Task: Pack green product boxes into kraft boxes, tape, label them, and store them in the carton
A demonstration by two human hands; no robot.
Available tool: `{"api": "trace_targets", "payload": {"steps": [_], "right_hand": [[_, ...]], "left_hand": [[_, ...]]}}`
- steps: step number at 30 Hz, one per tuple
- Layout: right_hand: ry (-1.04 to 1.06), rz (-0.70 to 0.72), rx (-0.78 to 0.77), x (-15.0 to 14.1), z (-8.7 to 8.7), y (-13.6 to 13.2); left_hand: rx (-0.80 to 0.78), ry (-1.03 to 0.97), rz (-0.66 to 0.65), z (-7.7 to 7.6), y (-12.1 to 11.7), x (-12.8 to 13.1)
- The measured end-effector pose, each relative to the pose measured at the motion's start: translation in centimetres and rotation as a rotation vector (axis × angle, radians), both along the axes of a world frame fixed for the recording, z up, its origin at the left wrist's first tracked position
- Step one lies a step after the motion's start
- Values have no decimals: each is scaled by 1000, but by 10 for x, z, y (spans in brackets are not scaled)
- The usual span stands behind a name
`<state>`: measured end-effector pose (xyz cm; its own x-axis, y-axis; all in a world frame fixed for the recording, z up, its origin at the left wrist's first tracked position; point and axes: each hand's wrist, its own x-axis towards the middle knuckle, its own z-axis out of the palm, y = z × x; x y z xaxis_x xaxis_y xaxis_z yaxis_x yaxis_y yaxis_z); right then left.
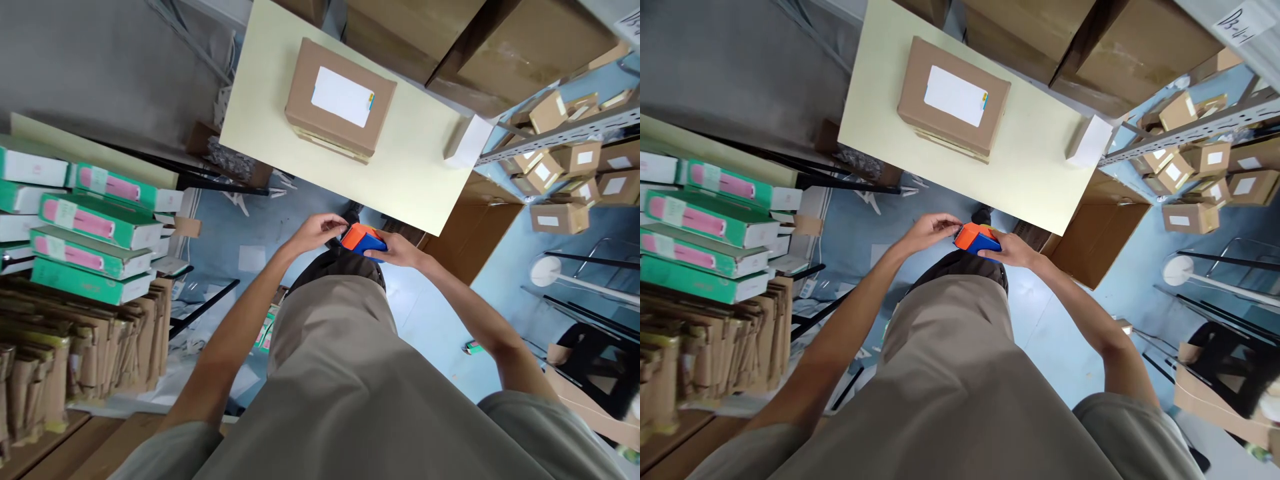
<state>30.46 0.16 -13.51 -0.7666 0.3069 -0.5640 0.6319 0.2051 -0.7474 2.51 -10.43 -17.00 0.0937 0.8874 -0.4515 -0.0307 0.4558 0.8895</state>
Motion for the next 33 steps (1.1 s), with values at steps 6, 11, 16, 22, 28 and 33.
{"api": "trace_targets", "payload": {"steps": [6,11,16,22,28,33], "right_hand": [[-72,140,22,9,-11,17],[-171,190,22,10,-20,20],[-263,238,86,31,-13,35],[-384,219,335,49,-5,83],[-441,113,682,6,-47,122],[-445,31,664,-5,-78,133]], "left_hand": [[-63,-20,28,-20,5,18],[-58,12,78,-35,-1,38],[-22,191,239,-36,-7,49],[32,353,454,-55,39,31],[160,347,638,-89,119,11],[162,309,691,-111,140,6]]}}
